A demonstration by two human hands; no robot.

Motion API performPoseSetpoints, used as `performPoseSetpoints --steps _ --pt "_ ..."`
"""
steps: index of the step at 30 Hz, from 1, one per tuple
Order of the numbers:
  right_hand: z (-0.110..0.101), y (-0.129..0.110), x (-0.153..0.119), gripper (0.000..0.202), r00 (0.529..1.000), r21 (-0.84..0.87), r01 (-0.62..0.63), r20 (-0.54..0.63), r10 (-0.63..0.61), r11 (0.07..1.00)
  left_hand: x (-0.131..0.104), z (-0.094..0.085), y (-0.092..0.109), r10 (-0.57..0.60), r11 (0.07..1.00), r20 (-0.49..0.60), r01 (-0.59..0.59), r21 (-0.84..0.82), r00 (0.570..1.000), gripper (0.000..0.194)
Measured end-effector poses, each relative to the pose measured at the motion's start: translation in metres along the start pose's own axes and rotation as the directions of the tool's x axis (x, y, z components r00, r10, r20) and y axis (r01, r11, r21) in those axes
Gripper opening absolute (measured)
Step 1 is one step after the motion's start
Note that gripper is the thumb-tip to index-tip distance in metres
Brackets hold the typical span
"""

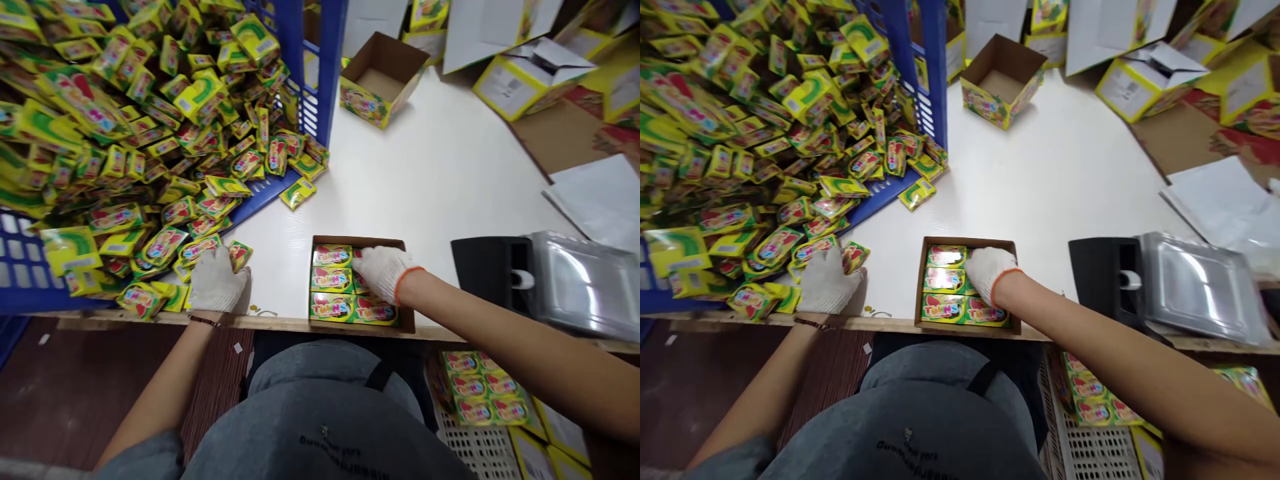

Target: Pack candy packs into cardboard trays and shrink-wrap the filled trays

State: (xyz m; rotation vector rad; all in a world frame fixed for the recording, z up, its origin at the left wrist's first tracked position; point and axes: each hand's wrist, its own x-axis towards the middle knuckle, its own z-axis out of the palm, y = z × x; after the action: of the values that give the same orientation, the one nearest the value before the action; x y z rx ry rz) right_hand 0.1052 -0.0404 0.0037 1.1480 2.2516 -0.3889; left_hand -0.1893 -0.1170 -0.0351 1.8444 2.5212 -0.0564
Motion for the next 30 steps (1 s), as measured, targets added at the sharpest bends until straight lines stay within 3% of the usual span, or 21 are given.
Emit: performPoseSetpoints --steps 3,6,8,11,13,15,18,20,22,24,26,28,30 --pt "0.008 0.002 -0.003 0.042 1.000 -0.081 -0.004 0.025 0.007 0.997 0.000 0.000 0.000 -0.046 0.995 0.092 0.038 0.089 0.995 0.041" --pt "0.017 0.006 0.001 0.043 0.997 -0.032 -0.008 0.074 0.010 0.999 0.003 0.002 -0.001 -0.029 0.999 0.138 0.026 0.027 0.990 0.047" --pt "0.021 0.010 0.007 0.037 0.995 0.013 0.012 0.096 -0.013 1.000 0.005 0.003 0.000 0.025 0.994 0.108 -0.013 -0.107 0.994 0.051" --pt "0.022 0.019 0.013 0.035 0.993 0.071 0.050 0.100 -0.057 0.996 0.005 -0.001 0.009 0.134 0.928 -0.058 -0.146 -0.343 0.989 0.056" --pt "0.016 0.023 0.011 0.041 0.994 0.115 0.041 0.098 -0.053 0.992 0.003 -0.009 0.023 0.181 0.827 -0.186 -0.252 -0.503 0.966 0.059" --pt "0.004 0.024 0.002 0.047 0.998 0.233 0.034 0.047 -0.047 0.972 0.001 -0.018 0.043 0.203 0.658 -0.257 -0.326 -0.679 0.945 0.066" --pt "-0.019 0.017 -0.018 0.052 0.970 0.498 0.215 -0.208 -0.125 0.840 -0.001 -0.029 0.082 0.225 0.402 -0.279 -0.350 -0.846 0.934 0.078" --pt "-0.034 0.013 -0.031 0.050 0.913 0.578 0.368 -0.373 -0.164 0.728 -0.002 -0.032 0.109 0.249 0.324 -0.281 -0.353 -0.878 0.927 0.081" --pt "-0.045 0.015 -0.042 0.044 0.890 0.600 0.413 -0.427 -0.162 0.686 -0.003 -0.033 0.129 0.276 0.292 -0.263 -0.341 -0.894 0.925 0.078" --pt "-0.053 0.025 -0.049 0.038 0.904 0.580 0.360 -0.410 -0.120 0.731 -0.003 -0.031 0.141 0.323 0.258 -0.195 -0.285 -0.923 0.926 0.072" --pt "-0.057 0.037 -0.051 0.034 0.925 0.478 0.266 -0.371 -0.082 0.837 -0.002 -0.028 0.144 0.370 0.243 -0.123 -0.224 -0.944 0.921 0.068" --pt "-0.057 0.047 -0.047 0.031 0.954 0.298 0.134 -0.296 -0.042 0.945 -0.002 -0.027 0.142 0.382 0.312 -0.129 -0.259 -0.914 0.915 0.065" --pt "-0.052 0.048 -0.037 0.033 0.980 0.103 0.023 -0.201 -0.002 0.994 -0.002 -0.027 0.138 0.411 0.438 -0.209 -0.393 -0.809 0.888 0.052"
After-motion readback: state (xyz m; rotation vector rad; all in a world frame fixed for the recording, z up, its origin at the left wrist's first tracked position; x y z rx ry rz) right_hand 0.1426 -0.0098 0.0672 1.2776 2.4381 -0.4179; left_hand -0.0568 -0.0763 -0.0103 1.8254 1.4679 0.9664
